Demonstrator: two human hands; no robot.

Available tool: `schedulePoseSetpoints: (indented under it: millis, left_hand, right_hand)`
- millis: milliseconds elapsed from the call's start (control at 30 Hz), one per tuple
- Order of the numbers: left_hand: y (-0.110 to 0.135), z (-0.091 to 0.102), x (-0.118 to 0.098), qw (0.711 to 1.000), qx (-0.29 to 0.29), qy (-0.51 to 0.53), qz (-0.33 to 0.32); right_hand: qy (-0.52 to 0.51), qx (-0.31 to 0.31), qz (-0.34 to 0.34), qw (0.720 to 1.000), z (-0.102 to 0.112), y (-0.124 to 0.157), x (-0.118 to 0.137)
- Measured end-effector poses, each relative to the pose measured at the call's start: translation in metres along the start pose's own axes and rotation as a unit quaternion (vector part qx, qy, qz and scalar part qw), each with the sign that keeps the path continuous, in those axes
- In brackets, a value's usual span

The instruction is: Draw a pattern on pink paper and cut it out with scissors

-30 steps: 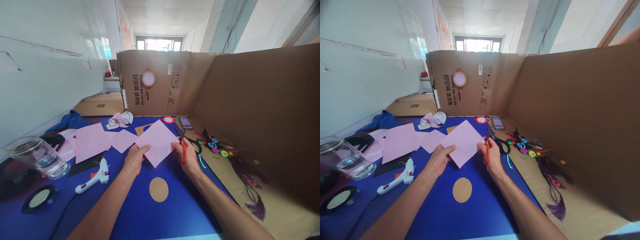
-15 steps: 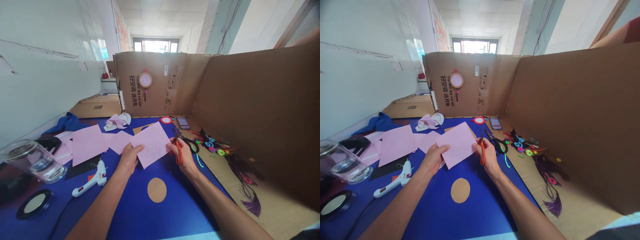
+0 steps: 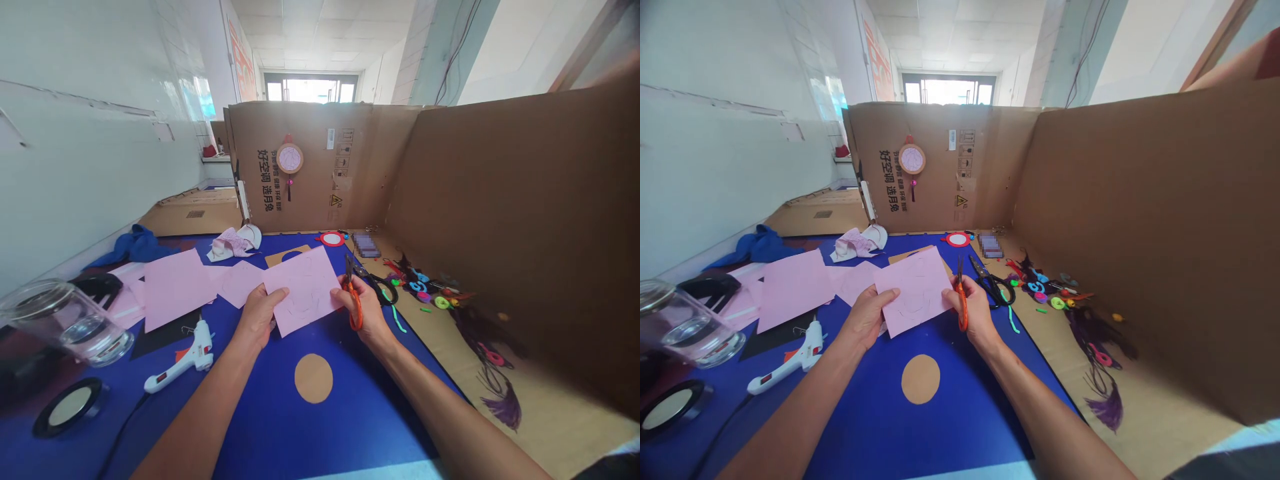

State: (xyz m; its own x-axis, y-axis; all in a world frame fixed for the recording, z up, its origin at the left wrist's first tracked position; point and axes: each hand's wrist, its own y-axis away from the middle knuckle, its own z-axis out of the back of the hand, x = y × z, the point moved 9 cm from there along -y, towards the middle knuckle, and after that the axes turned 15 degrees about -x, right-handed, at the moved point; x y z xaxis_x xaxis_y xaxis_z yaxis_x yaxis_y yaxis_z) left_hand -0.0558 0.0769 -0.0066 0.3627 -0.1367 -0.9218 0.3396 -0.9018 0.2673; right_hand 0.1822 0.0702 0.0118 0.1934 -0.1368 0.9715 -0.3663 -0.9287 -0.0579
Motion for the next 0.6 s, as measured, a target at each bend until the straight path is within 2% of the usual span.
schedulePoseSetpoints:
  millis: [600]
  left_hand:
    - [0.0096, -0.0090, -0.0024, 0.999, 0.033, 0.021, 0.004]
  right_hand:
    - [0.001, -0.021, 0.014, 1.000, 0.0061, -0.0053, -0.0057]
